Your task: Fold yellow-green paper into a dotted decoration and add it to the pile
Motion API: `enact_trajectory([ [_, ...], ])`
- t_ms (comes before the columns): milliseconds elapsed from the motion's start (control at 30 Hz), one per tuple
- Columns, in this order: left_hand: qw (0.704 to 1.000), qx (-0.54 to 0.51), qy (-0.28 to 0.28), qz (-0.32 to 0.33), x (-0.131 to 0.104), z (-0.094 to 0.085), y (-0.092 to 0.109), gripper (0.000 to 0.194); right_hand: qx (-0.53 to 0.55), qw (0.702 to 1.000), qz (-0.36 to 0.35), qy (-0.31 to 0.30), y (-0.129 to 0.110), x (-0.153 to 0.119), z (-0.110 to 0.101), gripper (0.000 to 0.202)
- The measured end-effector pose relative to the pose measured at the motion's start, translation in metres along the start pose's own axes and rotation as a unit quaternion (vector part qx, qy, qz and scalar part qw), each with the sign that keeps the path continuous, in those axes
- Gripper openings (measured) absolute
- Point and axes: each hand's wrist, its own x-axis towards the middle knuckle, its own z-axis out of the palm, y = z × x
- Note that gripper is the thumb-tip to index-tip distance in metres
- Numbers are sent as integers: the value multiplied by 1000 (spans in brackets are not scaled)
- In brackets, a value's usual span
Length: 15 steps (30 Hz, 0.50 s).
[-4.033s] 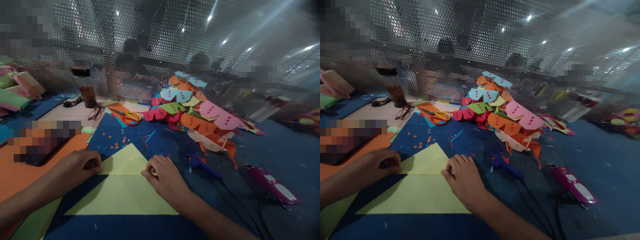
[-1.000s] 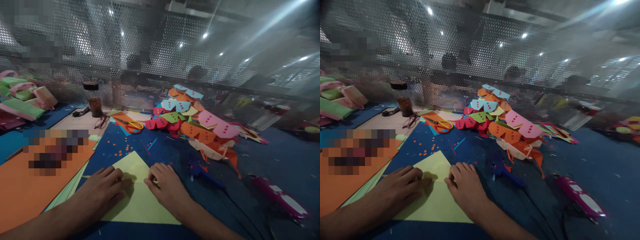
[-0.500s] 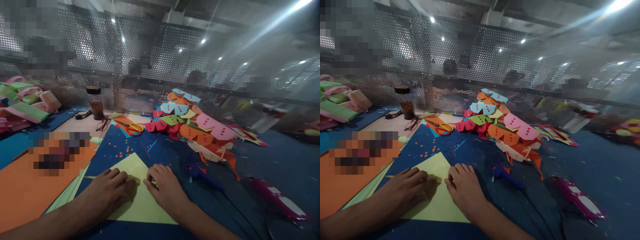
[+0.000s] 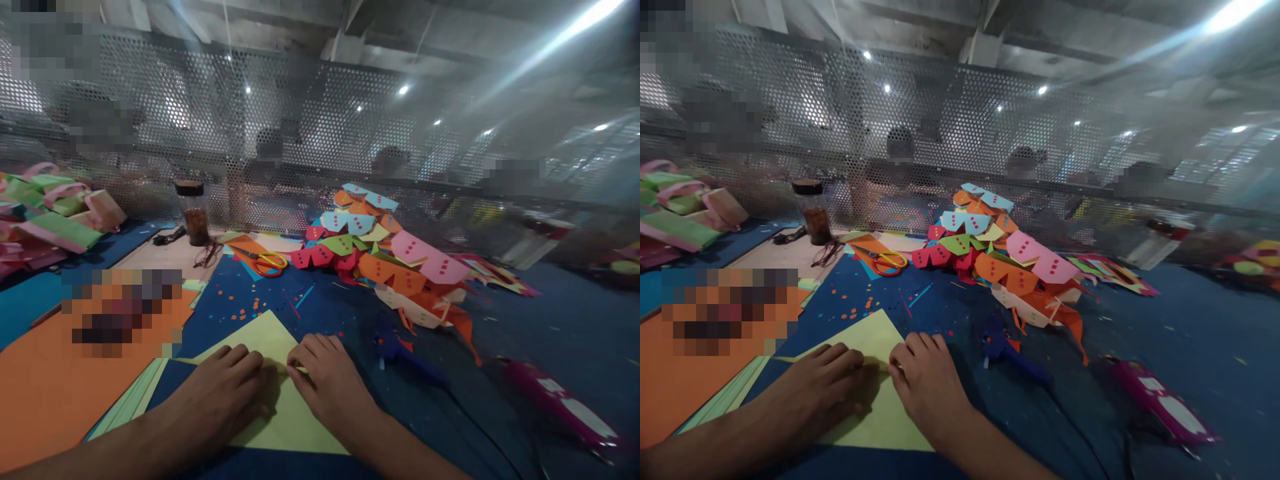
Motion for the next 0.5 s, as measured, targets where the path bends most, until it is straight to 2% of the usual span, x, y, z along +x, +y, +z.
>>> enact_trajectory([
  [333,1000,14,-21,-7,4,-4,3,31,-7,999,-42,27,3,-2,5,4],
  [500,999,14,-30,-14,5,-2,3,40,-16,998,-48,38,3,-2,6,4],
])
